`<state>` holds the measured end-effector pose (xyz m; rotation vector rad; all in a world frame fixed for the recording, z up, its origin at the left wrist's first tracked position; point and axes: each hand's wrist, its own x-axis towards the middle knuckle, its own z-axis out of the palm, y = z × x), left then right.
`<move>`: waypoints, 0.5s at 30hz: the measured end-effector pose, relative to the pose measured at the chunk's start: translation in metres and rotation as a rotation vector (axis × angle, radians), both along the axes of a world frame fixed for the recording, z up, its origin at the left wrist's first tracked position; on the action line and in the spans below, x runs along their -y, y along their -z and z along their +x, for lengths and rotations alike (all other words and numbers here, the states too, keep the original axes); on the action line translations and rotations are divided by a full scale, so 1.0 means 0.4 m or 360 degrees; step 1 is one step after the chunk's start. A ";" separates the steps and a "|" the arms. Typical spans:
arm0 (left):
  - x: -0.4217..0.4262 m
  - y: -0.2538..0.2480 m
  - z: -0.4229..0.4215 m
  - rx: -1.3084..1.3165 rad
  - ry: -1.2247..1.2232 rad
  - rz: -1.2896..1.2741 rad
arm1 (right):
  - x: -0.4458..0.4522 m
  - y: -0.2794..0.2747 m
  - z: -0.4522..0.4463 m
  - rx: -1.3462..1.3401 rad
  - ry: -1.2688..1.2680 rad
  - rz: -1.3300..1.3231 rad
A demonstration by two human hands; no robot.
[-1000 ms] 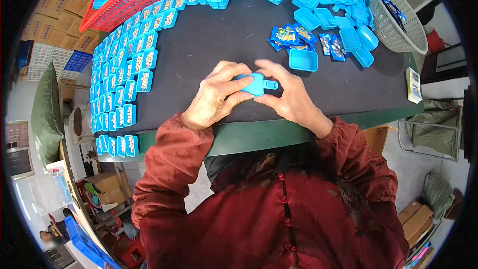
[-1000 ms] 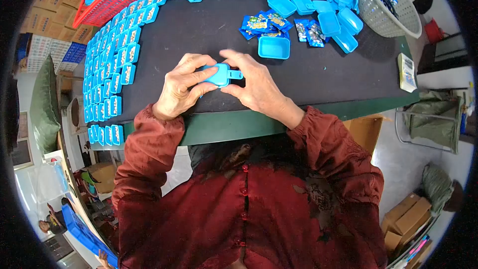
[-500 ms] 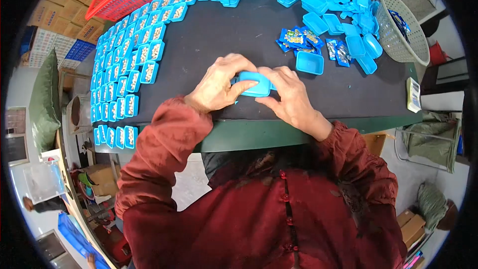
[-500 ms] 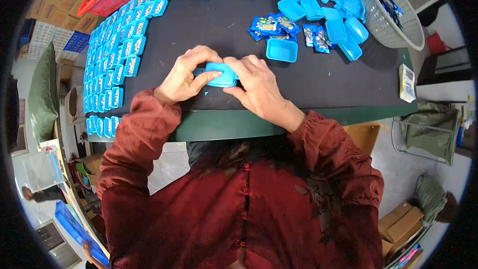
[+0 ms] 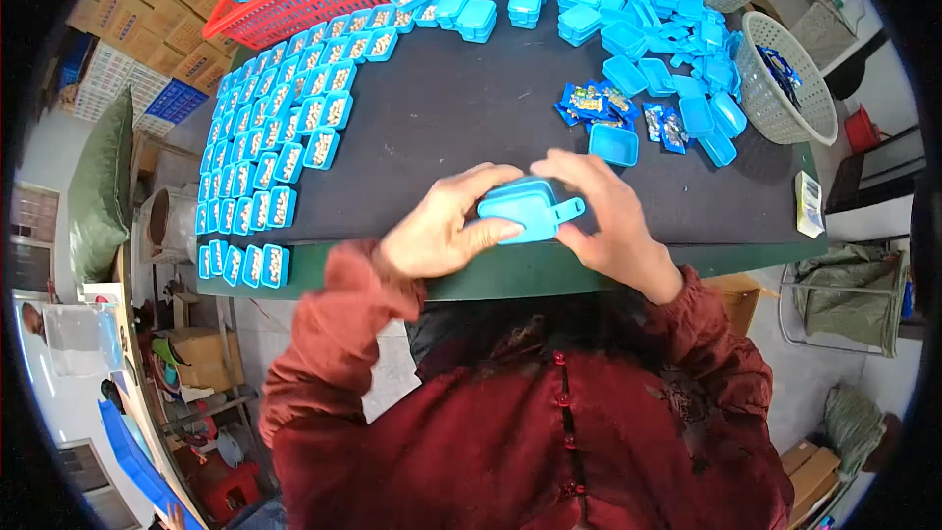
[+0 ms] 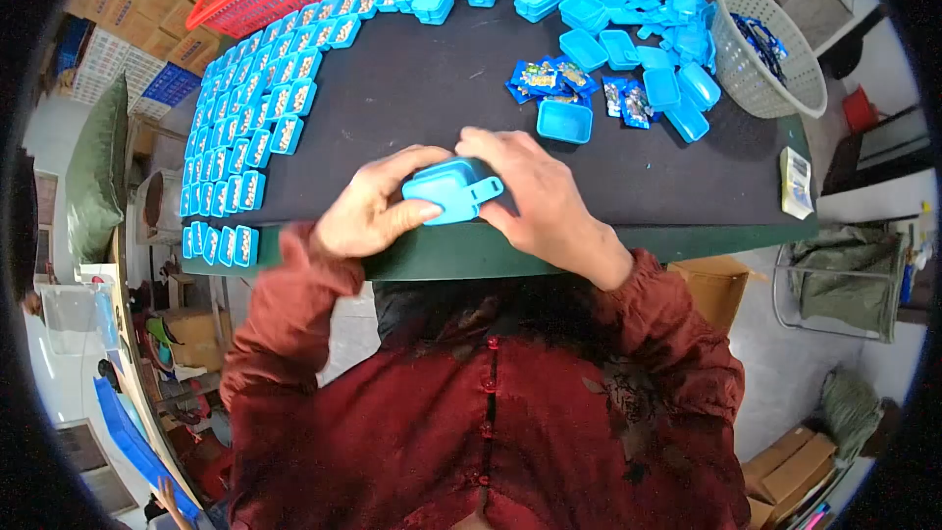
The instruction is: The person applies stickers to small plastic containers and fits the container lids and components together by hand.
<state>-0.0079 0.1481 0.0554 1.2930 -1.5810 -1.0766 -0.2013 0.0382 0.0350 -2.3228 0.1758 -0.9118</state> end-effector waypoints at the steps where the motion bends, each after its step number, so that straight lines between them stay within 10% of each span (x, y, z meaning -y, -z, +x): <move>1: -0.015 0.002 -0.024 -0.0050 -0.0141 -0.0141 | -0.007 -0.026 -0.015 -0.0005 -0.0046 0.0304; 3: -0.031 0.009 -0.063 -0.0167 -0.0422 -0.0420 | -0.019 -0.055 -0.037 -0.0023 -0.0142 0.0911; 15: -0.026 -0.007 -0.124 0.0020 -0.0308 -0.0196 | -0.063 -0.010 -0.056 0.0087 -0.0288 0.0836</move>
